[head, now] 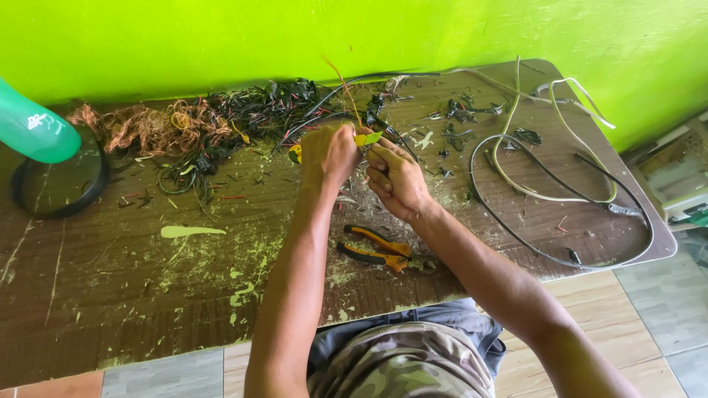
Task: Strip insulation from electrical wires using a small handheld tool
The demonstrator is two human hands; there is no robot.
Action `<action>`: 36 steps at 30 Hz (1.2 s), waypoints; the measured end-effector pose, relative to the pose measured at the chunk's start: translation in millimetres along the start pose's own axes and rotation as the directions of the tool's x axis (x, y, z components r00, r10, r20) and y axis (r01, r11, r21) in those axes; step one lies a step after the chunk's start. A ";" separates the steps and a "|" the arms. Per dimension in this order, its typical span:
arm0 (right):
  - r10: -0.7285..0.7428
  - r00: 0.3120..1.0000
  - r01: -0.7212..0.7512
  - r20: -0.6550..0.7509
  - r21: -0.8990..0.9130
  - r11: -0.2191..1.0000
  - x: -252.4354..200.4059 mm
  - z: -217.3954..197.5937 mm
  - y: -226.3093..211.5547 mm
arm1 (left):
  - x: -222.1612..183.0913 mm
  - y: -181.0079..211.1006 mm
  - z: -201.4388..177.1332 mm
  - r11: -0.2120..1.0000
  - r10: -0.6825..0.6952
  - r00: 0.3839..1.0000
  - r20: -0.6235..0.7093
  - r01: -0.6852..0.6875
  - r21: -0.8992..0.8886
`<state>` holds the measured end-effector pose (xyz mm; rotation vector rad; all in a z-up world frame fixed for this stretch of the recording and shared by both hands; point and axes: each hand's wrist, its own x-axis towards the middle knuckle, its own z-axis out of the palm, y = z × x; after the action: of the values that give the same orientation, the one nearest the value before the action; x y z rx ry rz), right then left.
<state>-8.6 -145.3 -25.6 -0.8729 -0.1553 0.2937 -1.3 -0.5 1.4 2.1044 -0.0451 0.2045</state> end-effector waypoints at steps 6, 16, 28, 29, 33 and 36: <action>-0.030 0.999 0.030 -0.037 -0.010 1.000 -6.4 10.2 -5.9 | 50.4 -66.1 30.6 0.720 0.399 0.912 -0.095 -0.248 0.648; -0.192 0.981 0.185 -0.011 -0.205 0.961 -14.2 25.0 -9.9 | 46.6 -63.3 -26.7 0.797 0.072 0.968 -0.239 0.088 0.597; -0.066 0.991 0.099 0.119 -0.292 0.951 -0.4 5.1 -5.7 | 13.4 3.4 -26.8 0.971 0.208 0.977 -0.040 -0.202 0.130; -0.050 0.987 0.102 0.155 -0.344 0.933 -0.8 5.1 -7.4 | 14.0 1.6 -27.3 0.967 0.223 0.972 -0.069 -0.212 0.139; 0.066 0.981 0.021 0.185 -0.434 0.901 -11.8 16.0 -19.4 | 15.6 2.6 -30.4 0.960 0.129 0.986 -0.101 -0.099 0.263; 0.051 0.988 0.013 0.145 -0.408 0.913 -7.3 9.1 -18.7 | 26.1 -14.6 -21.4 0.960 0.070 0.992 -0.109 -0.038 0.277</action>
<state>-14.3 -152.3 -5.4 -1.2691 -0.3605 0.3532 23.4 26.7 4.1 2.3647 -0.0038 0.3860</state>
